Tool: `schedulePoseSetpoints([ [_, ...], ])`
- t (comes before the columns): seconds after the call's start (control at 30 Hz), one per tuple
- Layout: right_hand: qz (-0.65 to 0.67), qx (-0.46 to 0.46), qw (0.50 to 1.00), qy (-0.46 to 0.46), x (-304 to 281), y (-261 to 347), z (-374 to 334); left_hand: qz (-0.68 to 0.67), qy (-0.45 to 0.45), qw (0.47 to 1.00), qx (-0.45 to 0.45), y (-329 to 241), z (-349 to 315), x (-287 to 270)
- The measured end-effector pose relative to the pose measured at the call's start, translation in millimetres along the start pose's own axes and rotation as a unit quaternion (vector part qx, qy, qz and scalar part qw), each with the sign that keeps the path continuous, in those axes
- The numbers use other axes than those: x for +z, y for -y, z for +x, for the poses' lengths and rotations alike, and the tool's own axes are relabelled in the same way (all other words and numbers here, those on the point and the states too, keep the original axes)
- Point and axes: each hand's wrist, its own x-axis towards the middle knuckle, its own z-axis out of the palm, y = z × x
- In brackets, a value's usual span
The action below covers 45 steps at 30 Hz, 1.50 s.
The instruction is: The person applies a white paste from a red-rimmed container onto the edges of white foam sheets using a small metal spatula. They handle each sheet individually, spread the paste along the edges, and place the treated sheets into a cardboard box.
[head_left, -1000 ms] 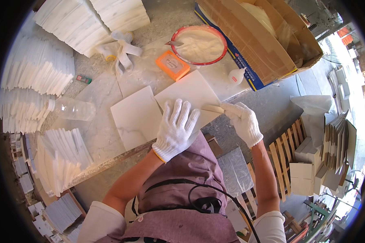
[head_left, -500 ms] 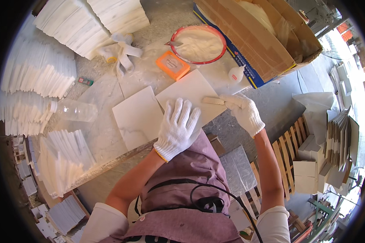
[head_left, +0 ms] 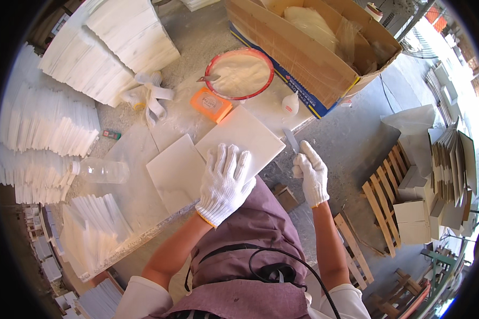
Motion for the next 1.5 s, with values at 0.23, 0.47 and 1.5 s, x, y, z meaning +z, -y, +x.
schedulePoseSetpoints([
  [0.23,-0.112,0.039,0.993,0.023,-6.8,-11.5,-5.1,-0.032,0.013,0.999,-0.011,5.5,12.3,-32.8],
  [0.47,0.140,0.081,0.985,0.066,20.7,7.3,-31.8,-0.143,0.033,0.983,-0.107,39.6,15.7,-90.0],
  [1.5,0.255,0.145,0.934,0.203,80.9,75.5,-30.5,0.022,0.072,0.992,-0.103,33.3,24.2,-102.3],
])
